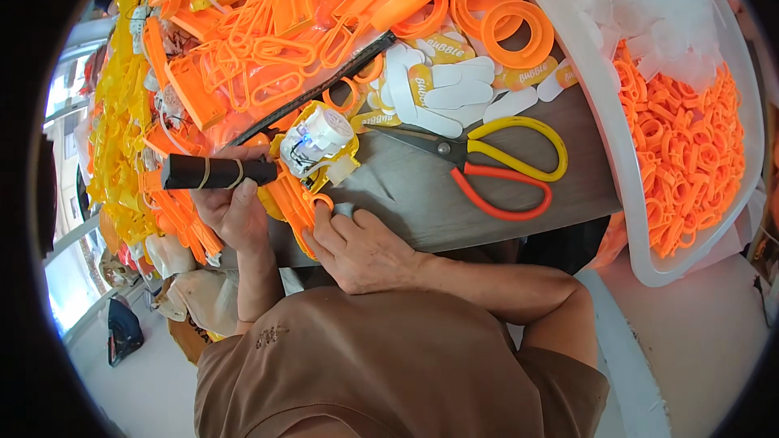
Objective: Manually assembling plastic toy gun components and attaching small internal parts.
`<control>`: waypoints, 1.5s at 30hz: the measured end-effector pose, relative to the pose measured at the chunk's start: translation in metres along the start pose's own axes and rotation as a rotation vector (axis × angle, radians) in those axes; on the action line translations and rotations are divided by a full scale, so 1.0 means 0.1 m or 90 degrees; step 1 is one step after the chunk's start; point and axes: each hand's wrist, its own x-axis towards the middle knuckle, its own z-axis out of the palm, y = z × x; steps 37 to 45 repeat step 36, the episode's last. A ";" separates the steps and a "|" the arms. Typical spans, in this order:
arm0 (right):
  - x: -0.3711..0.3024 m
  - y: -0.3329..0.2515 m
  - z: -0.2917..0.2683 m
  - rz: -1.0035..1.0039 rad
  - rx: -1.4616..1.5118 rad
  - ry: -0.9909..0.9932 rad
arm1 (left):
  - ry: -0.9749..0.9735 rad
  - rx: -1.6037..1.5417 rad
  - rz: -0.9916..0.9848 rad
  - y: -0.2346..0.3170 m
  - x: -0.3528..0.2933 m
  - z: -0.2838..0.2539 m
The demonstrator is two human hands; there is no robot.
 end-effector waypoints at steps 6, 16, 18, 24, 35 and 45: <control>-0.02 -0.01 0.00 0.018 0.033 -0.013 | -0.034 0.046 0.019 -0.02 -0.01 -0.02; 0.03 -0.02 -0.02 0.022 0.035 -0.013 | 0.055 -0.037 -0.076 0.15 0.05 -0.13; 0.04 -0.03 -0.04 0.004 0.020 -0.031 | 0.067 -0.239 -0.173 0.31 0.05 -0.34; 0.10 -0.14 -0.09 0.072 0.011 -0.014 | -0.072 0.101 -0.429 0.61 -0.20 -1.06; 0.15 -0.22 -0.06 0.079 0.038 0.013 | -0.070 0.591 -0.019 0.80 0.13 -1.22; 0.11 -0.21 -0.03 0.093 0.067 0.027 | -0.026 0.617 0.025 0.87 0.35 -1.26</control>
